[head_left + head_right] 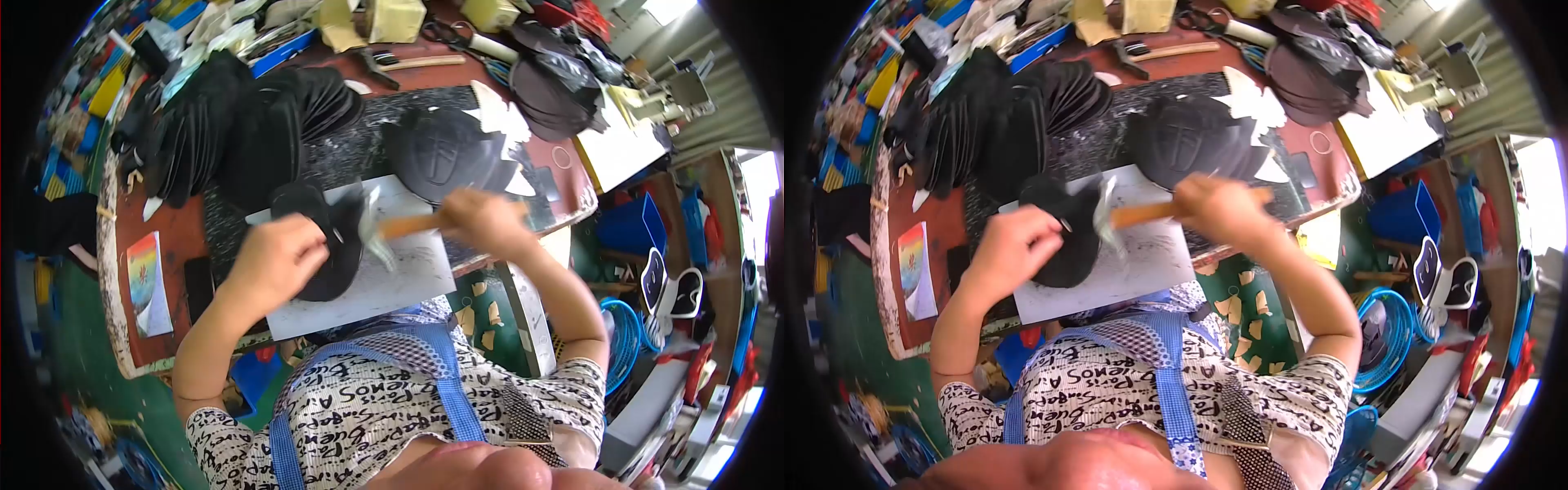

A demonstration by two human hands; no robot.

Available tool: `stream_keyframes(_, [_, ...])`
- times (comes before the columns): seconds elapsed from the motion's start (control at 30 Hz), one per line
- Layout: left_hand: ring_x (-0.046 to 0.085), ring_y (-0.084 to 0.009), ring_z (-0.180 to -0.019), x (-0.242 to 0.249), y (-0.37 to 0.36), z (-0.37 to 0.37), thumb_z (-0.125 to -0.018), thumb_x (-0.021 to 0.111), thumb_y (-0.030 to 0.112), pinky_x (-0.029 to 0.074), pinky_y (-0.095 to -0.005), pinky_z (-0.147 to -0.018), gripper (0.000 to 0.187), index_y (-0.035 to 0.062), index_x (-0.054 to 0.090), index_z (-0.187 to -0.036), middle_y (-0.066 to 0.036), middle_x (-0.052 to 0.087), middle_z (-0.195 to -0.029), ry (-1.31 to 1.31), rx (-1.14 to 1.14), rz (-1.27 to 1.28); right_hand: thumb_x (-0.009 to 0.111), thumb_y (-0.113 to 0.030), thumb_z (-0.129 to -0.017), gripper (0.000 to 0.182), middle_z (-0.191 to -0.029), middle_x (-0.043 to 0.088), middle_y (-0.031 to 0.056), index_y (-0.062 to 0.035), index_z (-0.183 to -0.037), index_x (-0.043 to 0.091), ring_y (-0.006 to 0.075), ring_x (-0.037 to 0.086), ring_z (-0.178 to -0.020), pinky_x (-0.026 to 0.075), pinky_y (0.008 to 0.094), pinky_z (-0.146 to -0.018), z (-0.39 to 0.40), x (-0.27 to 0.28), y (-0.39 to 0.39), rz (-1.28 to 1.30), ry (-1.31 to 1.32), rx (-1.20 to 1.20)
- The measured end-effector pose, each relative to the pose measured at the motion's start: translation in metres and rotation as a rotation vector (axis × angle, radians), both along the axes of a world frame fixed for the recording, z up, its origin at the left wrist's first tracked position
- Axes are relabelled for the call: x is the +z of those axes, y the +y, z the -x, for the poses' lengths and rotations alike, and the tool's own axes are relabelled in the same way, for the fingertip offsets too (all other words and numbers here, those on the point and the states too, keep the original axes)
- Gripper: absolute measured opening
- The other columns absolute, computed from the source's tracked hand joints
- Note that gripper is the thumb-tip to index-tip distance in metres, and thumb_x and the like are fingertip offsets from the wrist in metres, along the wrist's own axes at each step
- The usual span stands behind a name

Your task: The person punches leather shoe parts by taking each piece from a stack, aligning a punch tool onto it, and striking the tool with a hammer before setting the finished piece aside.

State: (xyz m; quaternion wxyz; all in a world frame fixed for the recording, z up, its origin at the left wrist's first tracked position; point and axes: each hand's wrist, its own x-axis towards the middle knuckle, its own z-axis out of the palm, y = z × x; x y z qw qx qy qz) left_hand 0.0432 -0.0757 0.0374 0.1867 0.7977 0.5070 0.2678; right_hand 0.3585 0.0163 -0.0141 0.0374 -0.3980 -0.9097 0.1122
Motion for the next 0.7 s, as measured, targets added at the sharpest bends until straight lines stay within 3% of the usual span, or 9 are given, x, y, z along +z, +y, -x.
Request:
stream_keyframes(0.03, [0.063, -0.025, -0.064, 0.005, 0.004, -0.001, -0.084, 0.063, 0.005, 0.046, -0.0386, -0.056, 0.008, 0.0026, 0.056, -0.082, -0.012, 0.062, -0.082, -0.144, 0.053, -0.125, 0.077, -0.032, -0.073, 0.04, -0.095, 0.058, 0.0094, -0.0075, -0.094, 0.054, 0.0312, 0.06, -0.095, 0.048, 0.0449, -0.078, 0.003, -0.022, -0.006, -0.013, 0.066, 0.154])
stream_keyframes(0.1, [0.059, -0.0164, -0.066, 0.04, -0.006, -0.011, -0.092, 0.06, 0.011, 0.042, -0.0314, -0.053, 0.011, 0.0007, 0.056, -0.093, -0.013, 0.063, -0.092, -0.808, 0.228, -0.051, 0.08, -0.032, -0.069, 0.047, -0.102, 0.057, 0.0107, -0.0062, -0.1, 0.056, 0.0321, 0.056, -0.104, 0.046, 0.0444, -0.087, 0.012, -0.022, -0.014, -0.141, 0.185, 0.117])
stream_keyframes(0.13, [0.056, -0.0143, -0.072, 0.058, -0.005, -0.005, -0.093, 0.06, 0.013, 0.04, -0.028, -0.056, 0.014, 0.0, 0.055, -0.095, -0.013, 0.061, -0.096, -0.883, 0.053, -0.178, 0.082, -0.032, -0.066, 0.059, -0.114, 0.056, 0.0132, -0.005, -0.112, 0.057, 0.0337, 0.052, -0.112, 0.042, 0.0444, -0.096, 0.008, 0.0, -0.017, -0.17, 0.328, 0.098])
stream_keyframes(0.17, [0.052, -0.0122, -0.077, 0.072, -0.005, 0.001, -0.094, 0.059, 0.015, 0.037, -0.0246, -0.059, 0.017, -0.0008, 0.054, -0.098, -0.014, 0.059, -0.1, -0.952, -0.114, -0.308, 0.081, -0.019, -0.071, 0.066, -0.127, 0.055, 0.0118, -0.0022, -0.127, 0.051, 0.0294, 0.056, -0.113, 0.047, 0.0396, -0.095, -0.001, 0.04, -0.025, -0.173, 0.511, 0.125])
stream_keyframes(0.2, [0.043, -0.0114, -0.076, 0.081, -0.011, -0.001, -0.094, 0.061, 0.024, 0.035, -0.0257, -0.062, 0.025, -0.0005, 0.055, -0.098, -0.013, 0.054, -0.103, -1.013, -0.189, -0.355, 0.081, -0.019, -0.071, 0.065, -0.127, 0.055, 0.0118, -0.0023, -0.127, 0.051, 0.0293, 0.056, -0.112, 0.047, 0.0396, -0.095, -0.011, 0.078, -0.033, -0.198, 0.643, 0.153])
stream_keyframes(0.3, [0.044, -0.0121, -0.077, 0.1, -0.036, -0.02, -0.092, 0.062, 0.023, 0.036, -0.0262, -0.063, 0.025, -0.0001, 0.056, -0.098, -0.013, 0.055, -0.103, -1.083, -0.402, -0.42, 0.08, -0.018, -0.071, 0.063, -0.126, 0.056, 0.0117, -0.0024, -0.126, 0.052, 0.029, 0.057, -0.112, 0.047, 0.0395, -0.095, -0.041, 0.159, -0.087, -0.267, 0.861, 0.318])
stream_keyframes(0.4, [0.045, -0.0128, -0.078, 0.112, -0.053, -0.039, -0.09, 0.064, 0.023, 0.036, -0.0266, -0.065, 0.025, 0.0003, 0.057, -0.098, -0.012, 0.056, -0.104, -1.077, -0.556, -0.415, 0.079, -0.017, -0.071, 0.062, -0.125, 0.056, 0.0116, -0.0025, -0.125, 0.053, 0.0286, 0.057, -0.111, 0.047, 0.0394, -0.095, -0.043, 0.175, -0.133, -0.236, 0.737, 0.556])
stream_keyframes(0.7, [0.048, -0.015, -0.08, 0.132, -0.085, -0.056, -0.084, 0.068, 0.022, 0.038, -0.0279, -0.069, 0.026, 0.0014, 0.059, -0.097, -0.012, 0.058, -0.104, -0.995, -0.652, -0.451, 0.077, -0.015, -0.072, 0.056, -0.123, 0.058, 0.0112, -0.0028, -0.122, 0.055, 0.0276, 0.057, -0.11, 0.047, 0.0392, -0.094, -0.005, 0.048, -0.088, -0.178, 0.335, 0.304])
